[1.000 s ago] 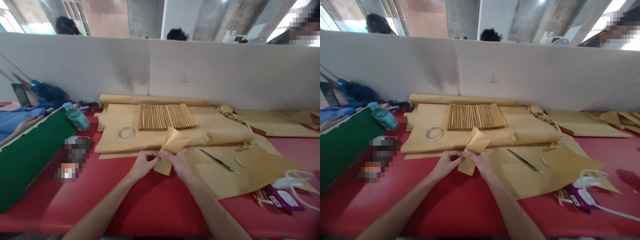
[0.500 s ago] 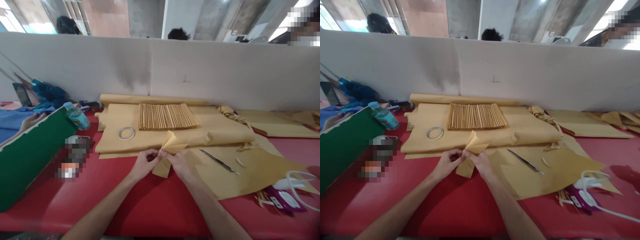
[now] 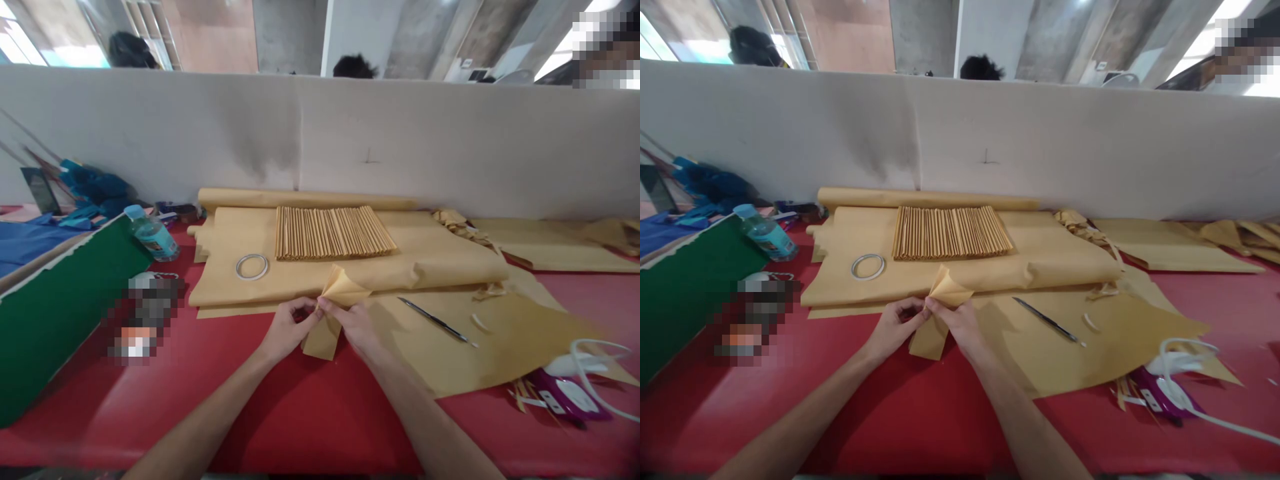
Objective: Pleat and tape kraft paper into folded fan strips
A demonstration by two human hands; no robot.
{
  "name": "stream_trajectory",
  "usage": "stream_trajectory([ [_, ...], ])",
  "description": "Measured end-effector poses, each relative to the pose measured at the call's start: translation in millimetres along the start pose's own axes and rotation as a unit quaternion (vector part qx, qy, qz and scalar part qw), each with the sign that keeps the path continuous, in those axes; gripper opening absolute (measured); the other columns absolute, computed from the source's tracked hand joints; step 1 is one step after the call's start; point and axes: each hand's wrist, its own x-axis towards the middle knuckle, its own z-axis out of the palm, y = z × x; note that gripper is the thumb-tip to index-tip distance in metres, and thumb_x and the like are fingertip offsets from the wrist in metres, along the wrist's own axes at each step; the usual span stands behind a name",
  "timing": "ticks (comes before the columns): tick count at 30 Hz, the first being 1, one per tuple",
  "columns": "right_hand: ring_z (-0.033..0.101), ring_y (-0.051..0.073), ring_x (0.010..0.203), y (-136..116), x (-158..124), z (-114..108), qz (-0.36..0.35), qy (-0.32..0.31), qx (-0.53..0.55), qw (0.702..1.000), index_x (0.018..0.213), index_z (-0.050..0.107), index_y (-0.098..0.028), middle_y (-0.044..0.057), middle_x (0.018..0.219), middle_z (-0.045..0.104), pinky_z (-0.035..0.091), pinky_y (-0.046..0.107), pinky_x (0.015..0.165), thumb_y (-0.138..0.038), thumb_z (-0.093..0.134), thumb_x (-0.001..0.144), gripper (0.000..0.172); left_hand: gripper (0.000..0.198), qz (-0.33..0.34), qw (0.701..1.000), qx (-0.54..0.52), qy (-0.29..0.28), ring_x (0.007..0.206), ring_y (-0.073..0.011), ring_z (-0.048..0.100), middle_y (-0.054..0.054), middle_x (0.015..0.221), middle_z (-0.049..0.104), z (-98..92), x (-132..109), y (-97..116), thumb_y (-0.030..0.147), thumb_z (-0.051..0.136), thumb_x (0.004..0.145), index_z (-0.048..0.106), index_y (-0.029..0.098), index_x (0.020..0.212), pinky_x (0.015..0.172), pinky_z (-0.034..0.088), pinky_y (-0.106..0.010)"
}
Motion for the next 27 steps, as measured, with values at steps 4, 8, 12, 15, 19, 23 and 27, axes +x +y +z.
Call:
stream_trajectory([
  [4,0.074,0.028,0.092,-0.9,-0.2,0.0,0.006,-0.004,-0.003,1.0,0.092,0.077,-0.022,0.008,0.098,0.079,0.06,0.04,0.084,-0.051,0.088,0.067,0.039,0.038,-0.003,1.0,-0.01,-0.004,0.078,-0.0184,0.067,-0.006,0.087,0.076,-0.4,0.3,-1.3,0.051,0.071,0.088,0.078,0.014,0.091,0.073,0.053,-0.027],
  [8,0.074,0.028,0.089,-2.2,-0.5,-1.3,0.011,-0.005,0.0,1.0,0.093,0.078,-0.022,0.008,0.096,0.079,0.06,0.04,0.08,-0.054,0.085,0.071,0.039,0.038,-0.008,1.0,-0.019,-0.009,0.076,-0.0188,0.068,-0.007,0.086,0.077,-1.9,0.3,-6.6,0.051,0.072,0.088,0.079,0.014,0.095,0.07,0.054,-0.027],
  [12,0.074,0.028,0.088,-3.4,-0.8,-1.1,0.014,-0.007,-0.006,1.0,0.09,0.078,-0.024,0.006,0.095,0.08,0.06,0.04,0.081,-0.053,0.085,0.069,0.037,0.038,-0.005,1.0,-0.018,-0.007,0.081,-0.0202,0.069,-0.007,0.091,0.078,-1.7,-0.1,-9.4,0.05,0.074,0.086,0.079,0.015,0.098,0.075,0.055,-0.028],
  [15,0.074,0.029,0.092,-3.5,-0.8,0.5,0.016,-0.01,-0.014,1.0,0.088,0.079,-0.024,0.006,0.096,0.08,0.059,0.04,0.085,-0.053,0.087,0.067,0.037,0.038,-0.001,1.0,-0.016,0.0,0.087,-0.0212,0.07,-0.008,0.096,0.078,-1.7,0.4,-8.0,0.051,0.072,0.088,0.079,0.015,0.1,0.079,0.055,-0.029],
  [19,0.074,0.028,0.086,-1.9,-0.5,0.8,0.02,-0.003,-0.007,1.0,0.09,0.078,-0.024,0.006,0.095,0.08,0.06,0.039,0.079,-0.055,0.085,0.068,0.039,0.039,-0.007,1.0,-0.017,0.0,0.08,-0.0207,0.07,-0.008,0.09,0.079,-3.0,1.2,-6.2,0.052,0.07,0.089,0.08,0.015,0.095,0.074,0.055,-0.028],
  [23,0.073,0.027,0.078,-1.8,-1.0,-0.9,0.025,-0.002,-0.003,1.0,0.086,0.076,-0.024,0.006,0.089,0.079,0.059,0.037,0.072,-0.057,0.085,0.069,0.039,0.038,-0.011,1.0,-0.016,0.0,0.076,-0.0194,0.069,-0.008,0.086,0.078,-2.8,0.9,-5.7,0.051,0.073,0.086,0.079,0.015,0.092,0.07,0.053,-0.027],
  [27,0.074,0.027,0.083,-2.0,-1.5,0.3,0.022,-0.01,-0.006,1.0,0.087,0.077,-0.025,0.004,0.091,0.079,0.058,0.038,0.077,-0.056,0.086,0.067,0.038,0.037,-0.004,1.0,-0.012,0.012,0.082,-0.0197,0.068,-0.008,0.092,0.078,-1.4,1.5,-3.0,0.051,0.075,0.085,0.079,0.015,0.094,0.076,0.053,-0.028],
])
